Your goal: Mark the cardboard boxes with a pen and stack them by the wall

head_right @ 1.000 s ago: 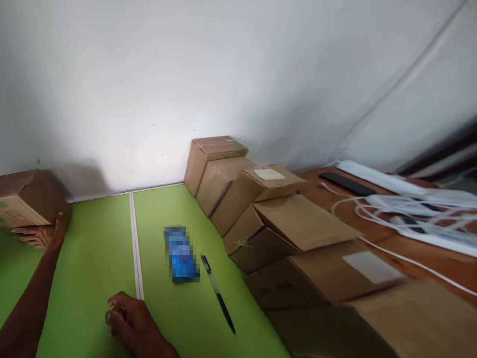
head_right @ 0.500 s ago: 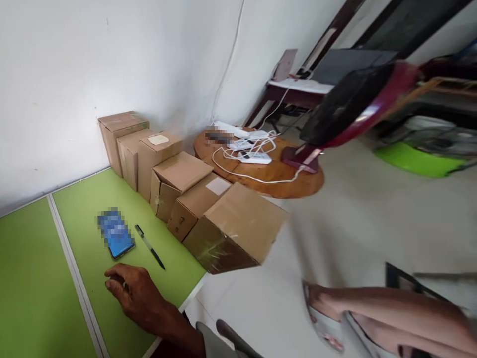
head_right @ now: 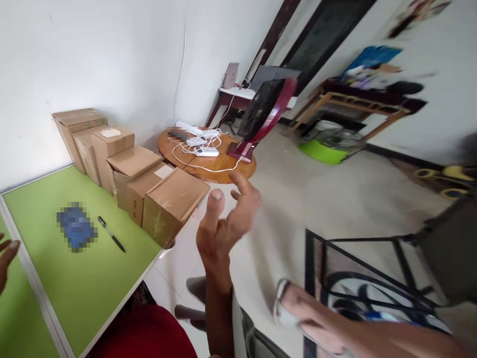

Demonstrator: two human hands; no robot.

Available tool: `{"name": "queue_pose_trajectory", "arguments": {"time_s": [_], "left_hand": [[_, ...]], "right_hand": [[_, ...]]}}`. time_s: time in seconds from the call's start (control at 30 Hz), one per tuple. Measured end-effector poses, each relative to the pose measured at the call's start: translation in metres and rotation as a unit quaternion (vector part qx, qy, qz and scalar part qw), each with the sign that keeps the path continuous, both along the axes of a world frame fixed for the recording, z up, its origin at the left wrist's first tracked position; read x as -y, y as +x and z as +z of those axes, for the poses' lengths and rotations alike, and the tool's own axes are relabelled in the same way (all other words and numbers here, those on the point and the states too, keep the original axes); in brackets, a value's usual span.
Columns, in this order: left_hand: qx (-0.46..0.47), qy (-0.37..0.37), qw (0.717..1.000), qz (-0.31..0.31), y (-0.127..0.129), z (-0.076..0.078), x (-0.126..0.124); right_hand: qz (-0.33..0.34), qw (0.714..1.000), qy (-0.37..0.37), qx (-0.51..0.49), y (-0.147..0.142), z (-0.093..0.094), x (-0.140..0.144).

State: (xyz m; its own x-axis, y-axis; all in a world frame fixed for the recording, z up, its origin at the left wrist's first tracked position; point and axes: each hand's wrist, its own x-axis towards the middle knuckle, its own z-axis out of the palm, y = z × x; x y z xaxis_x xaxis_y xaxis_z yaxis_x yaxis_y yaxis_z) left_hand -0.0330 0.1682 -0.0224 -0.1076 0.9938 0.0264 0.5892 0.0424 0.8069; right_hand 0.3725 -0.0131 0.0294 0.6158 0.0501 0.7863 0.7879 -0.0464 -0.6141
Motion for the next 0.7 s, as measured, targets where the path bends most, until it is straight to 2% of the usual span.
{"name": "queue_pose_trajectory", "arguments": {"time_s": [0.07, 0.1, 0.17, 0.23, 0.3, 0.37, 0.5, 0.57, 0.7], "left_hand": [[0.049, 0.029, 0.996, -0.074, 0.042, 0.000, 0.034], [0.075, 0.035, 0.989, -0.119, 0.063, 0.002, 0.053], [0.116, 0.025, 0.974, -0.192, 0.102, 0.003, 0.088], [0.157, -0.014, 0.953, -0.259, 0.136, 0.002, 0.113], [0.203, -0.089, 0.931, -0.291, 0.163, -0.001, 0.127], [0.267, -0.190, 0.901, -0.285, 0.184, -0.004, 0.131], [0.403, -0.370, 0.803, -0.235, 0.207, -0.004, 0.136], [0.440, -0.405, 0.769, -0.224, 0.210, -0.001, 0.143], [0.517, -0.398, 0.724, -0.222, 0.203, 0.010, 0.164]], "right_hand": [[0.055, 0.991, -0.066, -0.105, 0.032, -0.015, 0.001], [0.110, 0.974, -0.104, -0.168, 0.043, -0.025, 0.000], [0.235, 0.921, -0.150, -0.273, 0.057, -0.044, -0.002], [0.320, 0.873, -0.155, -0.334, 0.061, -0.057, -0.003], [0.350, 0.855, -0.150, -0.352, 0.061, -0.062, 0.002], [0.368, 0.848, -0.160, -0.347, 0.059, -0.061, 0.011], [0.406, 0.835, -0.152, -0.340, 0.048, -0.057, 0.038], [0.408, 0.843, -0.132, -0.326, 0.038, -0.055, 0.054], [0.423, 0.853, -0.138, -0.271, 0.012, -0.036, 0.085]]}}
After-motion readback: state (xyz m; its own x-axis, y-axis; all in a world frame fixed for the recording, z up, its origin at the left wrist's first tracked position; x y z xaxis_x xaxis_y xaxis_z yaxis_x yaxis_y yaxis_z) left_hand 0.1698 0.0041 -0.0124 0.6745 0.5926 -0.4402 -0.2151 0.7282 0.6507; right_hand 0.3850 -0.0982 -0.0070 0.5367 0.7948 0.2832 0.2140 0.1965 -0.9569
